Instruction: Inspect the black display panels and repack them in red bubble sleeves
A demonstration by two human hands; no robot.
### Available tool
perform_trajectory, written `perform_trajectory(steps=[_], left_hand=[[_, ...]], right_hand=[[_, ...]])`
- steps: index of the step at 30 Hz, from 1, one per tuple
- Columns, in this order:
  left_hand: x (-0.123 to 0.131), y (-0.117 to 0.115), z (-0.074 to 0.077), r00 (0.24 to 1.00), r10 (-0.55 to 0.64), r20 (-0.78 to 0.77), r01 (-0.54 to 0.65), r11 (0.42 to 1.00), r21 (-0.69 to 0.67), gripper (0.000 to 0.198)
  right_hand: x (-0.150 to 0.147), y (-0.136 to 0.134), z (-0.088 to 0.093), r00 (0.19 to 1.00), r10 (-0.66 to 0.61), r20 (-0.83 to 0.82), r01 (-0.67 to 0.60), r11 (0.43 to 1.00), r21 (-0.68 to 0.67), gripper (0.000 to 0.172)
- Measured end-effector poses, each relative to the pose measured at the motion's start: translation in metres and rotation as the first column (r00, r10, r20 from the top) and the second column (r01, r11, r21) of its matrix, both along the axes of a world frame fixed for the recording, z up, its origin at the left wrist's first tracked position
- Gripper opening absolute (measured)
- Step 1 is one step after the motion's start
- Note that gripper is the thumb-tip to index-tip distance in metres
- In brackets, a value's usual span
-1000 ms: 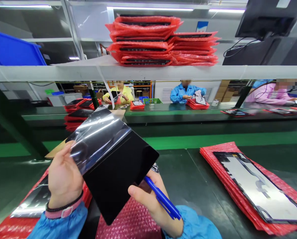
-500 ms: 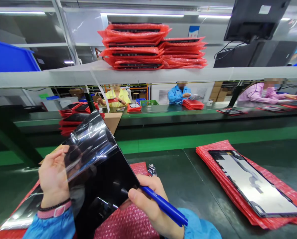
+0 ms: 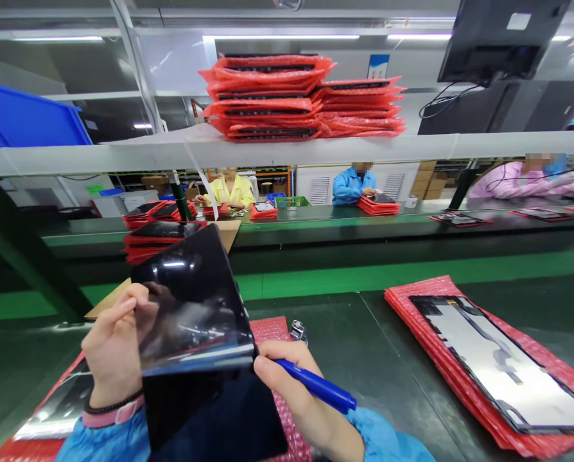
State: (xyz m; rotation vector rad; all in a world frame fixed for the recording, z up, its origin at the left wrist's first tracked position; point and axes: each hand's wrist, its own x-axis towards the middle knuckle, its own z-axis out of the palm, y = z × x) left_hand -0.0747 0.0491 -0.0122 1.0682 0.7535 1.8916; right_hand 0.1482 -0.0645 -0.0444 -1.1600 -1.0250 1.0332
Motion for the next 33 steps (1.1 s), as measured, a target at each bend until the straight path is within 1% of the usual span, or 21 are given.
perform_trajectory(steps=[2, 3, 6, 8, 10, 13, 16, 18, 20, 21, 22, 23, 24, 25, 26, 27, 28, 29, 31, 32, 33], left_hand=[[0.006, -0.008, -0.001, 0.988, -0.152, 0.03, 0.151, 0.988, 0.037, 0.015], [0.008, -0.012, -0.001, 0.983, -0.184, 0.025, 0.182, 0.981, 0.065, 0.019], [0.012, -0.017, -0.003, 0.976, -0.216, -0.022, 0.217, 0.971, 0.096, 0.026], [0.014, -0.02, -0.002, 0.969, -0.241, -0.047, 0.244, 0.966, 0.088, 0.027], [0.015, -0.021, 0.0, 0.975, -0.21, -0.069, 0.216, 0.971, 0.099, 0.024], [0.017, -0.021, 0.002, 0.989, -0.086, -0.117, 0.103, 0.983, 0.149, 0.014], [0.018, -0.019, 0.0, 0.989, -0.051, -0.141, 0.072, 0.986, 0.151, 0.005], [0.017, -0.017, -0.004, 0.987, -0.044, -0.152, 0.067, 0.987, 0.145, 0.002], [0.015, -0.015, -0.007, 0.984, -0.021, -0.176, 0.05, 0.986, 0.16, 0.003], [0.014, -0.015, -0.008, 0.981, -0.004, -0.193, 0.04, 0.983, 0.18, 0.003], [0.013, -0.014, -0.009, 0.977, 0.01, -0.211, 0.033, 0.979, 0.203, 0.003], [0.012, -0.014, -0.01, 0.973, 0.023, -0.231, 0.033, 0.972, 0.232, 0.004], [0.012, -0.013, -0.011, 0.967, 0.035, -0.253, 0.035, 0.963, 0.267, 0.006], [0.011, -0.013, -0.011, 0.959, 0.048, -0.28, 0.04, 0.952, 0.303, 0.008], [0.011, -0.014, -0.011, 0.949, 0.069, -0.307, 0.042, 0.94, 0.34, 0.01], [0.011, -0.014, -0.012, 0.937, 0.097, -0.335, 0.038, 0.926, 0.375, 0.012], [0.01, -0.015, -0.012, 0.924, 0.133, -0.36, 0.028, 0.912, 0.41, 0.013], [0.01, -0.015, -0.013, 0.91, 0.171, -0.377, 0.017, 0.895, 0.447, 0.014], [0.009, -0.018, -0.014, 0.887, 0.234, -0.399, 0.0, 0.862, 0.507, 0.016], [0.009, -0.02, -0.014, 0.875, 0.251, -0.414, 0.006, 0.85, 0.528, 0.017], [0.01, -0.022, -0.014, 0.862, 0.259, -0.437, 0.021, 0.842, 0.54, 0.018]], right_hand=[[-0.001, 0.002, 0.004, 0.999, 0.035, 0.01, -0.036, 0.998, 0.06, 0.037], [-0.002, 0.003, 0.006, 0.996, 0.084, 0.034, -0.087, 0.991, 0.097, 0.037], [-0.004, 0.005, 0.014, 0.961, 0.254, 0.112, -0.271, 0.944, 0.188, 0.034], [-0.006, 0.006, 0.018, 0.943, 0.316, 0.105, -0.332, 0.919, 0.214, 0.034], [-0.009, 0.007, 0.02, 0.937, 0.338, 0.093, -0.351, 0.908, 0.231, 0.038], [-0.011, 0.007, 0.021, 0.939, 0.321, 0.122, -0.343, 0.899, 0.272, 0.04], [-0.01, 0.006, 0.016, 0.944, 0.293, 0.155, -0.327, 0.901, 0.286, 0.039], [-0.01, 0.004, 0.009, 0.952, 0.24, 0.191, -0.287, 0.916, 0.28, 0.05], [-0.01, 0.003, 0.0, 0.95, 0.116, 0.291, -0.215, 0.917, 0.336, 0.072], [-0.01, 0.004, -0.004, 0.935, 0.017, 0.353, -0.167, 0.902, 0.398, 0.082], [-0.01, 0.004, -0.007, 0.905, -0.097, 0.415, -0.125, 0.871, 0.475, 0.091], [-0.009, 0.005, -0.01, 0.858, -0.211, 0.468, -0.101, 0.825, 0.556, 0.095], [-0.009, 0.006, -0.012, 0.804, -0.314, 0.504, -0.103, 0.763, 0.638, 0.096], [-0.009, 0.007, -0.012, 0.757, -0.397, 0.519, -0.131, 0.686, 0.716, 0.095], [-0.008, 0.008, -0.012, 0.719, -0.45, 0.53, -0.177, 0.618, 0.766, 0.093], [-0.007, 0.009, -0.011, 0.691, -0.478, 0.542, -0.225, 0.571, 0.79, 0.092], [-0.007, 0.01, -0.009, 0.673, -0.486, 0.558, -0.259, 0.551, 0.793, 0.09], [-0.006, 0.011, -0.008, 0.661, -0.485, 0.573, -0.269, 0.559, 0.784, 0.089], [-0.005, 0.012, -0.006, 0.66, -0.505, 0.556, -0.245, 0.554, 0.795, 0.083], [-0.004, 0.013, -0.007, 0.673, -0.527, 0.519, -0.22, 0.527, 0.821, 0.078], [-0.004, 0.014, -0.008, 0.695, -0.553, 0.46, -0.186, 0.48, 0.857, 0.072]])
